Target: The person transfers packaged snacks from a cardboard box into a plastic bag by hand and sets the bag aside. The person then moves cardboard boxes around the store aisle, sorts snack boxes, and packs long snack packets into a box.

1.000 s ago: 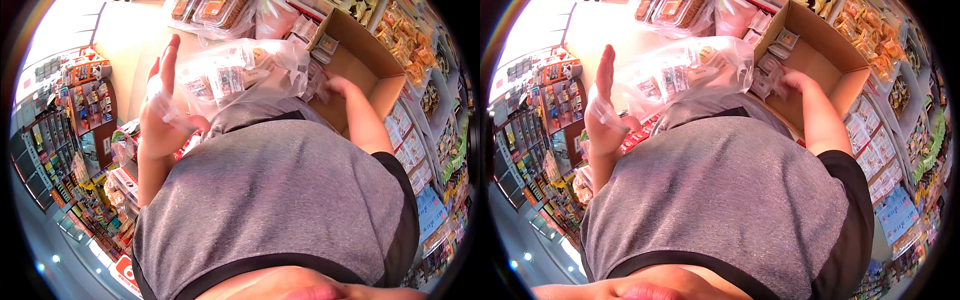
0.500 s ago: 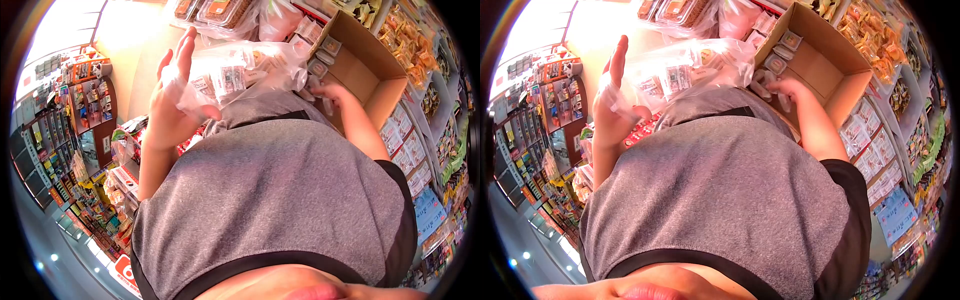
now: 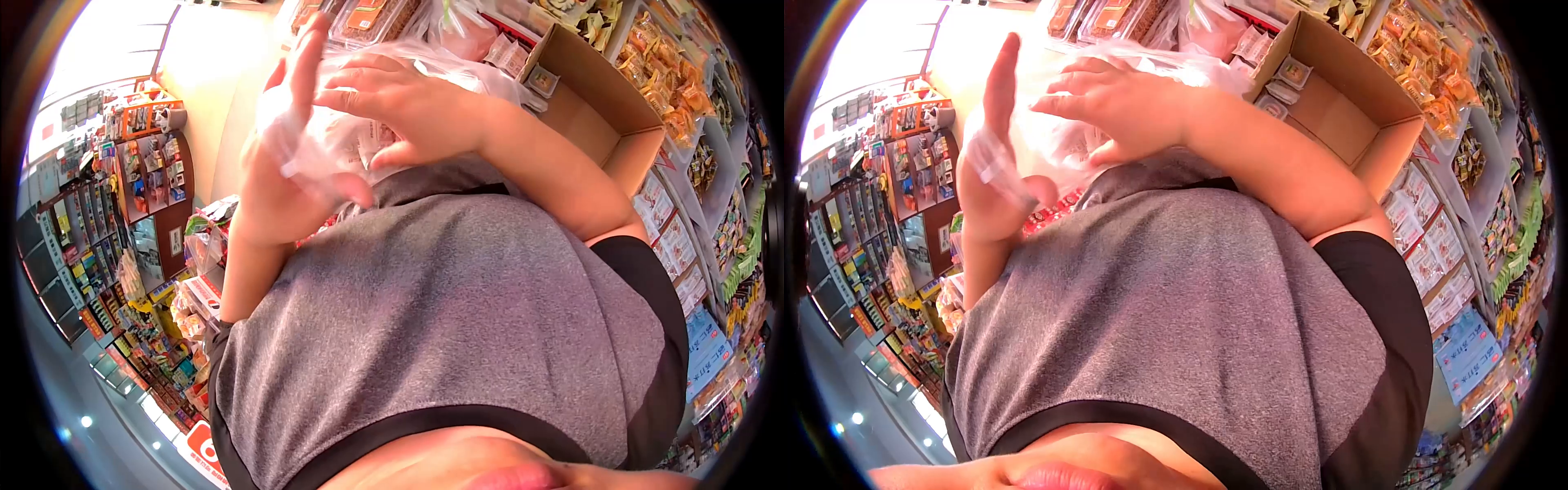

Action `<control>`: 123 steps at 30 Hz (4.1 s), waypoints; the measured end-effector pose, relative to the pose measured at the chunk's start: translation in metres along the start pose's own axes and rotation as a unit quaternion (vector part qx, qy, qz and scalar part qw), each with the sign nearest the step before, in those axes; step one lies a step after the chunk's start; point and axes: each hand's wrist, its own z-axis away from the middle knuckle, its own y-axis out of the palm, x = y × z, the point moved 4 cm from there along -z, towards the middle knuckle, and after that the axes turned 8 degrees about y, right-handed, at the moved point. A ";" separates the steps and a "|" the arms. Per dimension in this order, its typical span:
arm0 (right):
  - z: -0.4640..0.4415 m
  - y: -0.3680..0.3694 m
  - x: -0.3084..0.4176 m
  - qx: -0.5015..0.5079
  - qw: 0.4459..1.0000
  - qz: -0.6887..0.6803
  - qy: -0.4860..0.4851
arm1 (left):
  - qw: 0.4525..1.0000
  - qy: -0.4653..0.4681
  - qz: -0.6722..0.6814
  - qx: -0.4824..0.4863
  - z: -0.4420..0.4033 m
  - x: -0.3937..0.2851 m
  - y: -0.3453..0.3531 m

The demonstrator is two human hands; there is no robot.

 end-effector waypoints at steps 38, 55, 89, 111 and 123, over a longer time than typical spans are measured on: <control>0.298 0.069 -0.215 0.203 0.646 -0.173 0.715 | 0.991 -0.130 -0.022 -0.034 0.051 0.003 -0.008; 0.278 0.055 -0.195 0.252 0.715 -0.063 0.649 | 0.997 -0.060 -0.045 -0.004 0.041 0.008 -0.005; 0.141 -0.089 -0.168 -0.345 0.770 -0.228 0.487 | 0.984 -0.044 0.015 -0.174 0.074 0.000 -0.053; 0.327 0.030 -0.280 -0.277 0.480 -0.212 0.805 | 0.979 -0.144 0.003 -0.141 0.070 0.024 -0.035; 0.327 0.022 -0.281 -0.320 0.392 -0.383 0.773 | 0.984 -0.118 0.018 -0.130 0.056 0.026 -0.030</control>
